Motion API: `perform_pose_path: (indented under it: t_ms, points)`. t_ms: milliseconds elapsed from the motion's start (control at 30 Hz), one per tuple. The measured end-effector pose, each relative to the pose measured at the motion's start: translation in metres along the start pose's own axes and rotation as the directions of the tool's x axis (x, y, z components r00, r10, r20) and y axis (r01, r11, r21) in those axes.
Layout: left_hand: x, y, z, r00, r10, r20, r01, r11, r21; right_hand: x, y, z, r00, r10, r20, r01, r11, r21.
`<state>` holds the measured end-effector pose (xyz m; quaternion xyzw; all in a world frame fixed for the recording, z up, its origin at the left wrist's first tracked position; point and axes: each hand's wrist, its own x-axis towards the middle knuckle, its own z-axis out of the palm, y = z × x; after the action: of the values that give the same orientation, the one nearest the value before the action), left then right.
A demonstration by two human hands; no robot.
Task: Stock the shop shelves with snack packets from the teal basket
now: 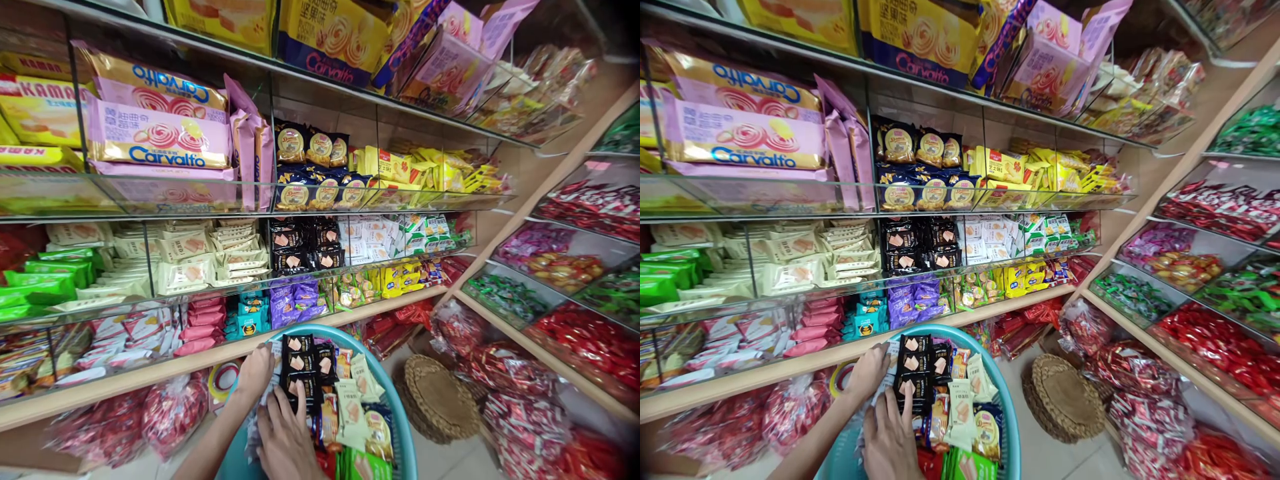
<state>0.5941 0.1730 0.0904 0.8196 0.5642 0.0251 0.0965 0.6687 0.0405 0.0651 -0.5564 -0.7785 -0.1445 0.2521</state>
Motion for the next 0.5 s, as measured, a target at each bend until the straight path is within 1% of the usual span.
perform_pose_path:
  t_ms: [133,267,500]
  points:
    - [0.0032,-0.0005,0.0054,0.999,0.009,0.044,-0.009,1.000,0.010,-0.0001,0.0006,-0.0020,1.000,-0.009,0.020,0.009,1.000,-0.002]
    - [0.0031,-0.0030,0.0067,0.998,0.023,0.059,-0.022,0.999,-0.026,-0.0004,0.0007,-0.0019,0.999,-0.001,0.044,0.002,1.000,-0.014]
    - [-0.0007,-0.0099,0.0081,0.998,0.005,0.061,0.003,0.991,-0.132,0.0022,0.0015,-0.0023,1.000,-0.014,-0.009,0.014,0.999,-0.029]
